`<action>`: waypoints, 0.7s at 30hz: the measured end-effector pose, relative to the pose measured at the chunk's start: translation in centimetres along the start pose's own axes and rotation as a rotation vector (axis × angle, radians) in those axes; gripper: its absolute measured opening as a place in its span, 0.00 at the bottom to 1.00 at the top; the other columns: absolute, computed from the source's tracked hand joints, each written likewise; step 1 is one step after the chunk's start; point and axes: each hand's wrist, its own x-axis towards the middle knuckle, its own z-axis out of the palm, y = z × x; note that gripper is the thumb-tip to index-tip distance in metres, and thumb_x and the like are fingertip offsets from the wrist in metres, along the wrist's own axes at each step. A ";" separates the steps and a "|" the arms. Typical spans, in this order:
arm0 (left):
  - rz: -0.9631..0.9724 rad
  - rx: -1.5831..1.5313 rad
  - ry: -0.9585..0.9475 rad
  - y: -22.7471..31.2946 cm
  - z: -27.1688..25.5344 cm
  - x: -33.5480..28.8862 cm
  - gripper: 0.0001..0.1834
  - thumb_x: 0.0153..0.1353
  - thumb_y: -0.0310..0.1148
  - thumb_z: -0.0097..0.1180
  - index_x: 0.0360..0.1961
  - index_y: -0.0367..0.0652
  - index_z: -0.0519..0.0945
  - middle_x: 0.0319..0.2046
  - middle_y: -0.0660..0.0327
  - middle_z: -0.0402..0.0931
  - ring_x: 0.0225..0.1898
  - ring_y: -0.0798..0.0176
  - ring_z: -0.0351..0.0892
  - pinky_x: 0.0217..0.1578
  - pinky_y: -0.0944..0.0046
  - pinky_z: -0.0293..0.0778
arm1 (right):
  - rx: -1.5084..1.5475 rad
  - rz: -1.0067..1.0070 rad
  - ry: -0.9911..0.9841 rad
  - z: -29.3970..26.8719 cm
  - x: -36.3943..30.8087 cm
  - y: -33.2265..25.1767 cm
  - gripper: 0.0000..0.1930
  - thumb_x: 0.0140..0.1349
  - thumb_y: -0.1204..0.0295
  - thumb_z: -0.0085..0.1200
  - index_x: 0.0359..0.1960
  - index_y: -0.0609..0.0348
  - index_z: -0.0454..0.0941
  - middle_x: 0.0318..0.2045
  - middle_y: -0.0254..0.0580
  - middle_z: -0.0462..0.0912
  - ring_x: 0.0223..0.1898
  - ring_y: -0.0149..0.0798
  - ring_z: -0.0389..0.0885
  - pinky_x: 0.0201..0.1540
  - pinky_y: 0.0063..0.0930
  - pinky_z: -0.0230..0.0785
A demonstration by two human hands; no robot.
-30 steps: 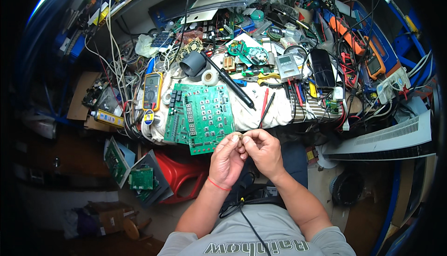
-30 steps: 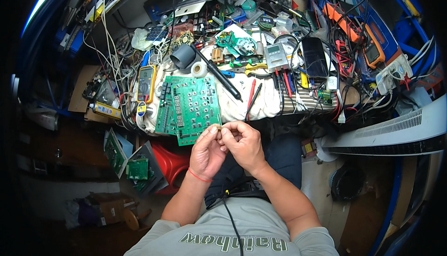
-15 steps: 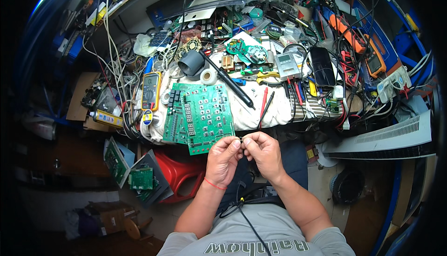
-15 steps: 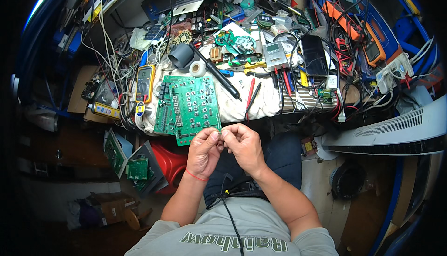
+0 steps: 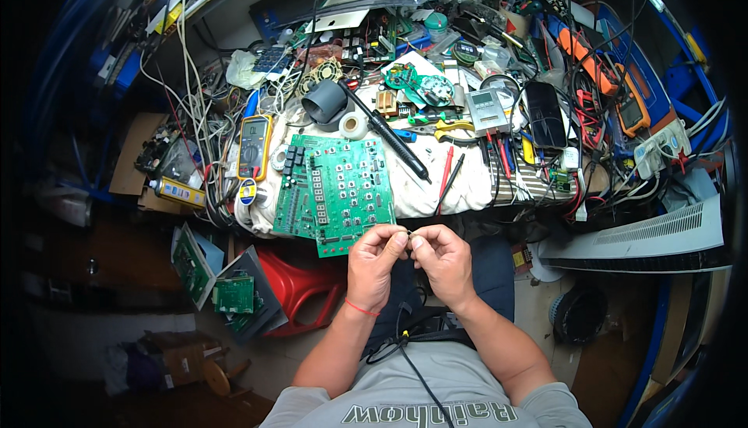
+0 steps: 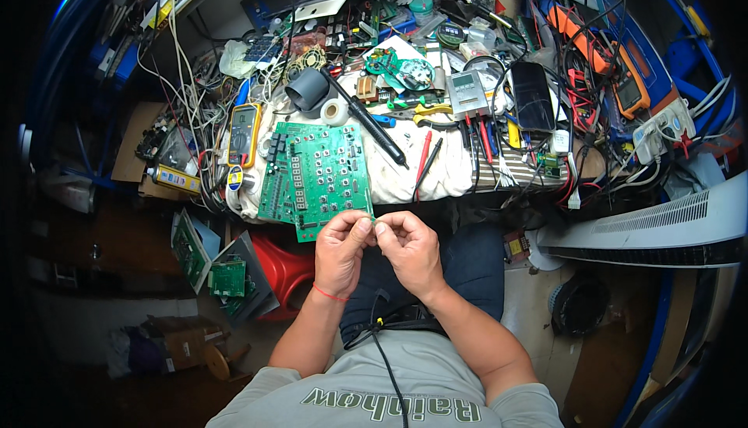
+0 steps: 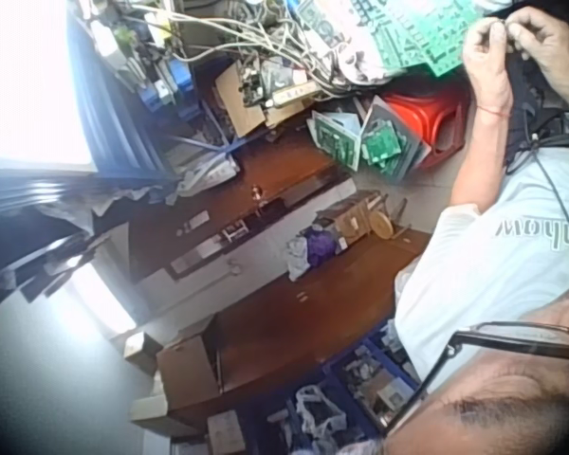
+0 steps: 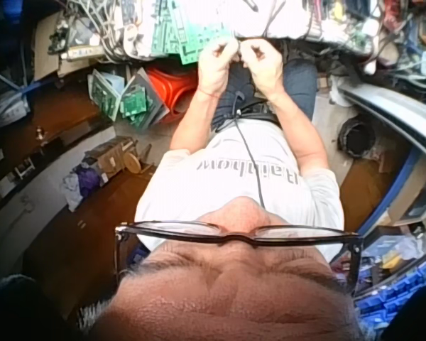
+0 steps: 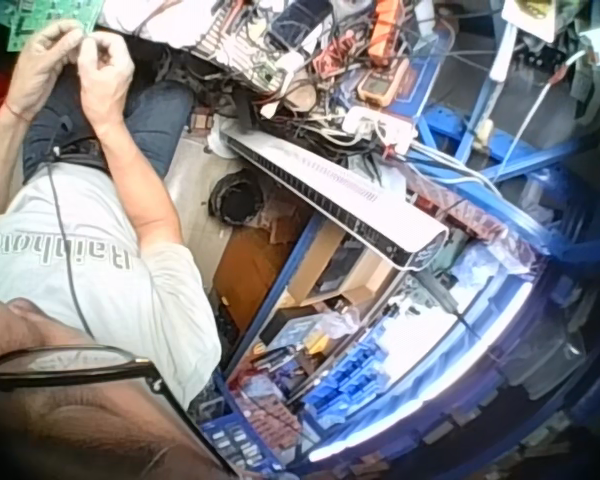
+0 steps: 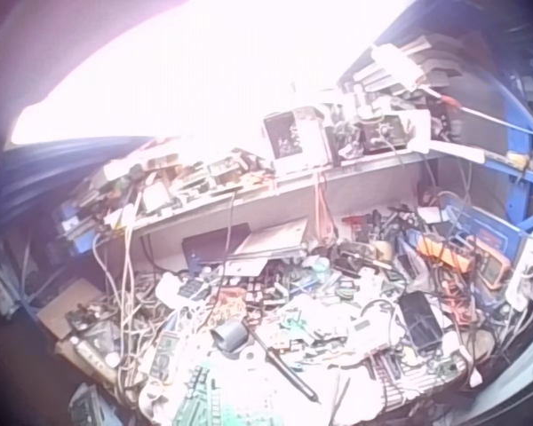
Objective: The person retrieves a small component from a shelf, then strips and prepares a red wire. They insert the component into a green circuit board and solder it in place using a soldering iron and solder wire.
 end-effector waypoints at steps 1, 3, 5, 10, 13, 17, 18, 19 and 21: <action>-0.047 -0.040 -0.037 0.1 -0.2 0.0 0.06 0.72 0.29 0.64 0.43 0.37 0.83 0.36 0.62 0.83 0.35 0.70 0.79 0.39 0.68 0.76 | 0.000 -0.002 -0.004 -0.1 0.0 0.0 0.08 0.73 0.72 0.60 0.44 0.65 0.83 0.33 0.34 0.87 0.31 0.21 0.80 0.34 0.18 0.74; -0.048 -0.064 -0.054 0.1 -0.3 0.0 0.06 0.72 0.29 0.64 0.43 0.38 0.83 0.36 0.61 0.83 0.35 0.69 0.79 0.39 0.67 0.77 | 0.013 0.009 -0.020 -0.3 0.0 -0.1 0.08 0.73 0.71 0.60 0.44 0.65 0.83 0.33 0.34 0.87 0.31 0.21 0.80 0.34 0.18 0.75; -0.024 -0.067 -0.075 0.2 -0.4 0.0 0.06 0.72 0.29 0.64 0.43 0.37 0.83 0.36 0.62 0.83 0.35 0.70 0.79 0.40 0.68 0.76 | 0.039 0.033 -0.046 -0.4 0.0 0.0 0.08 0.74 0.71 0.60 0.44 0.65 0.83 0.33 0.34 0.87 0.32 0.22 0.81 0.35 0.19 0.75; -0.063 -0.154 -0.144 0.7 -0.4 0.0 0.05 0.72 0.28 0.64 0.43 0.36 0.84 0.38 0.63 0.83 0.37 0.72 0.78 0.41 0.70 0.75 | 0.162 0.027 -0.077 -0.4 0.3 0.5 0.08 0.74 0.72 0.59 0.45 0.65 0.83 0.35 0.36 0.87 0.35 0.24 0.83 0.38 0.20 0.77; -0.018 -0.057 -0.047 0.1 0.2 -0.3 0.05 0.71 0.27 0.64 0.42 0.36 0.83 0.40 0.63 0.82 0.38 0.72 0.78 0.42 0.70 0.76 | 0.185 0.019 -0.057 -0.4 0.2 0.7 0.08 0.73 0.72 0.60 0.47 0.66 0.84 0.36 0.37 0.88 0.37 0.26 0.84 0.41 0.21 0.78; 0.103 -0.036 -0.069 -0.3 0.0 -0.2 0.05 0.71 0.26 0.64 0.43 0.36 0.83 0.42 0.63 0.80 0.38 0.72 0.77 0.42 0.70 0.75 | 0.113 0.022 -0.083 -0.5 0.0 0.4 0.09 0.73 0.74 0.61 0.49 0.67 0.84 0.39 0.39 0.88 0.40 0.28 0.86 0.47 0.23 0.80; 0.082 -0.049 -0.059 -0.4 -0.1 -0.2 0.05 0.71 0.26 0.64 0.43 0.36 0.83 0.42 0.63 0.79 0.38 0.72 0.77 0.42 0.70 0.75 | 0.104 0.013 -0.091 -0.5 0.0 0.3 0.09 0.73 0.75 0.61 0.49 0.67 0.84 0.39 0.40 0.89 0.41 0.28 0.86 0.47 0.23 0.80; 0.065 -0.073 -0.054 -0.4 -0.2 -0.1 0.05 0.71 0.26 0.65 0.43 0.36 0.83 0.42 0.63 0.79 0.38 0.72 0.77 0.42 0.70 0.75 | 0.052 0.026 -0.116 -0.6 0.1 0.1 0.08 0.73 0.75 0.61 0.49 0.67 0.84 0.39 0.39 0.89 0.41 0.27 0.86 0.47 0.23 0.80; 0.084 0.081 -0.070 -0.2 -0.5 0.0 0.06 0.71 0.28 0.65 0.42 0.37 0.83 0.40 0.64 0.79 0.37 0.72 0.76 0.41 0.70 0.74 | -0.011 0.029 -0.178 -1.3 0.4 -0.5 0.08 0.73 0.75 0.61 0.49 0.67 0.84 0.39 0.39 0.89 0.41 0.27 0.86 0.47 0.22 0.80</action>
